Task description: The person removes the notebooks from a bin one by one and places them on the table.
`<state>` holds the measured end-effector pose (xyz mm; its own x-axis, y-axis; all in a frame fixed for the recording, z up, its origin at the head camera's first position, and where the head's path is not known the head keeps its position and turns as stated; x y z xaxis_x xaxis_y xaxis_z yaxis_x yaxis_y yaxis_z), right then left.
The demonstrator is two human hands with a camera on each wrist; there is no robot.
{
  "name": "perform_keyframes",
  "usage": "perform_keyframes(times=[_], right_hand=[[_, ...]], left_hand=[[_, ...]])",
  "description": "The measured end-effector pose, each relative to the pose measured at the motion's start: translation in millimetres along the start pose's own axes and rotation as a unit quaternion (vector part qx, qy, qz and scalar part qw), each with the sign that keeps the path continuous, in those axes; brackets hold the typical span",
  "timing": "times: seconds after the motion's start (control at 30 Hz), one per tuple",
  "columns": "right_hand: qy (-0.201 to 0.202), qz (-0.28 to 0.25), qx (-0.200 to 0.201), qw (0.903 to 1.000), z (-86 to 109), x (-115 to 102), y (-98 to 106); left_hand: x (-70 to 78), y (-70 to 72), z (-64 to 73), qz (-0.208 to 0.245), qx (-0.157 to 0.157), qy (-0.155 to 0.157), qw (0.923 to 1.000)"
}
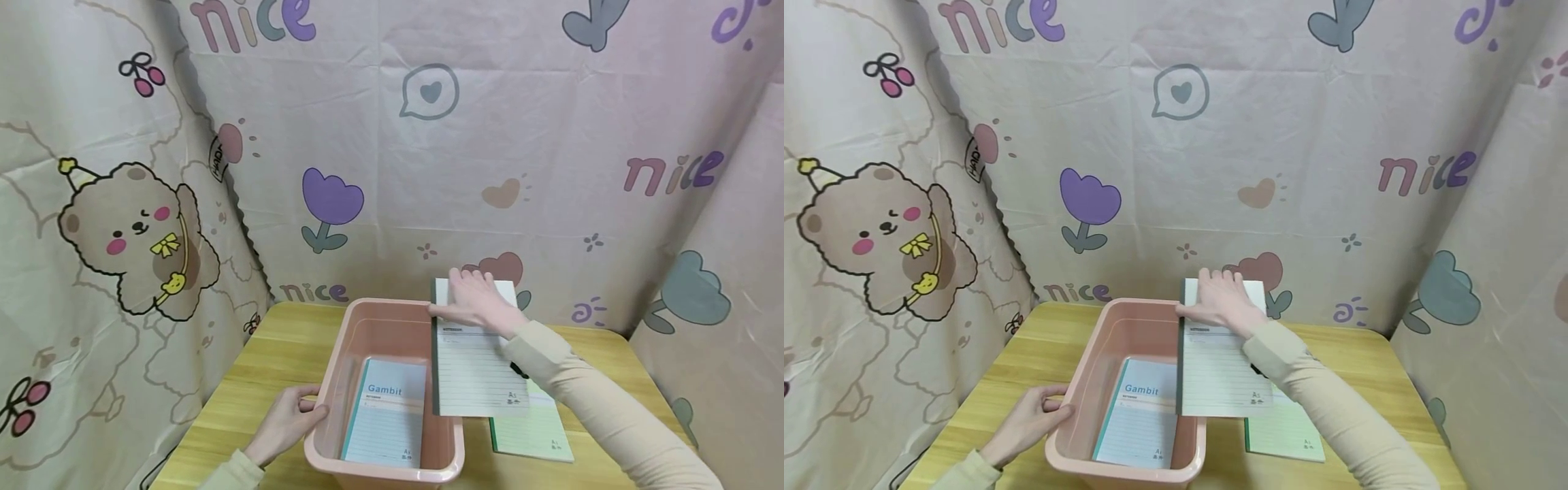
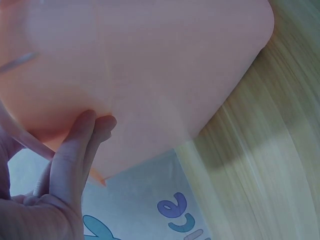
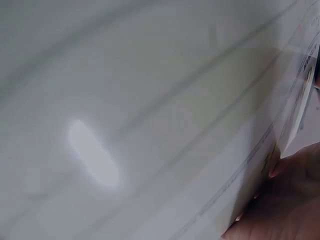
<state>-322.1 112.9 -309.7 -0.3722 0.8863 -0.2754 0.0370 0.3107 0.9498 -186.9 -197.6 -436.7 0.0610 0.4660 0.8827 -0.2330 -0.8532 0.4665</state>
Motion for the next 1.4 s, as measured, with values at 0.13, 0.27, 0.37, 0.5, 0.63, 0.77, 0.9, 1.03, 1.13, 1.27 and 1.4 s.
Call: perform_keyframes(times=[0.13, 0.27, 0.37, 0.5, 0.63, 0.77, 0.9, 1.03, 1.13, 1.27, 1.4], right_hand=[[-0.004, 0.001, 0.017, 0.9999, 14.4, 30.7, -4.0], [-0.011, -0.005, 0.026, 0.9996, 32.1, 66.0, -11.0], [-0.021, -0.012, 0.027, 0.9994, 46.9, 91.0, -15.4], [-0.032, -0.010, 0.029, 0.9990, 67.8, 123.3, -21.9], [-0.037, -0.003, 0.034, 0.9987, 88.2, 156.6, -31.8], [-0.038, 0.013, 0.042, 0.9983, 105.8, 189.1, -43.8], [-0.044, 0.028, 0.045, 0.9976, 120.3, 219.2, -55.7], [-0.057, 0.029, 0.040, 0.9972, 132.0, 244.5, -70.0], [-0.066, 0.026, 0.035, 0.9968, 138.3, 260.3, -82.1], [-0.071, 0.017, 0.029, 0.9969, 141.8, 276.5, -97.8], [-0.067, 0.007, 0.029, 0.9973, 141.2, 288.6, -111.6]], left_hand=[[0.3, -0.5, 0.1, -0.001, 0.002, 0.001, 1.0000], [-0.2, -1.5, 0.2, 0.000, 0.000, 0.002, 1.0000], [-0.7, -2.0, 0.1, 0.001, 0.000, 0.004, 1.0000], [-0.9, -2.0, -0.2, 0.000, 0.001, 0.005, 1.0000], [-1.1, -1.6, -0.1, 0.002, -0.004, 0.001, 1.0000], [-1.2, -1.0, 0.5, 0.004, -0.007, -0.002, 1.0000], [-0.6, 0.0, 0.5, 0.002, -0.004, -0.004, 1.0000], [0.5, 0.1, 1.2, 0.003, -0.002, -0.005, 1.0000], [1.1, 0.0, 1.6, 0.007, -0.004, -0.006, 0.9999], [1.3, 0.0, 1.9, 0.008, -0.006, -0.007, 0.9999], [0.9, 0.0, 0.8, 0.004, -0.007, -0.006, 0.9999]])
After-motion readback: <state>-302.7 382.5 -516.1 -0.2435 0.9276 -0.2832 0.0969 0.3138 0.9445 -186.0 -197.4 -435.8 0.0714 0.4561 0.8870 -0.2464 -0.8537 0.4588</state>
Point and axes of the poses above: each hand's wrist, its own z-axis away from the middle knuckle, its own y-axis out of the back of the hand, x = y × z, the point moved 4 cm from there along -z, towards the middle knuckle, and after that the axes turned 8 degrees about -z, right-handed, at the moved point
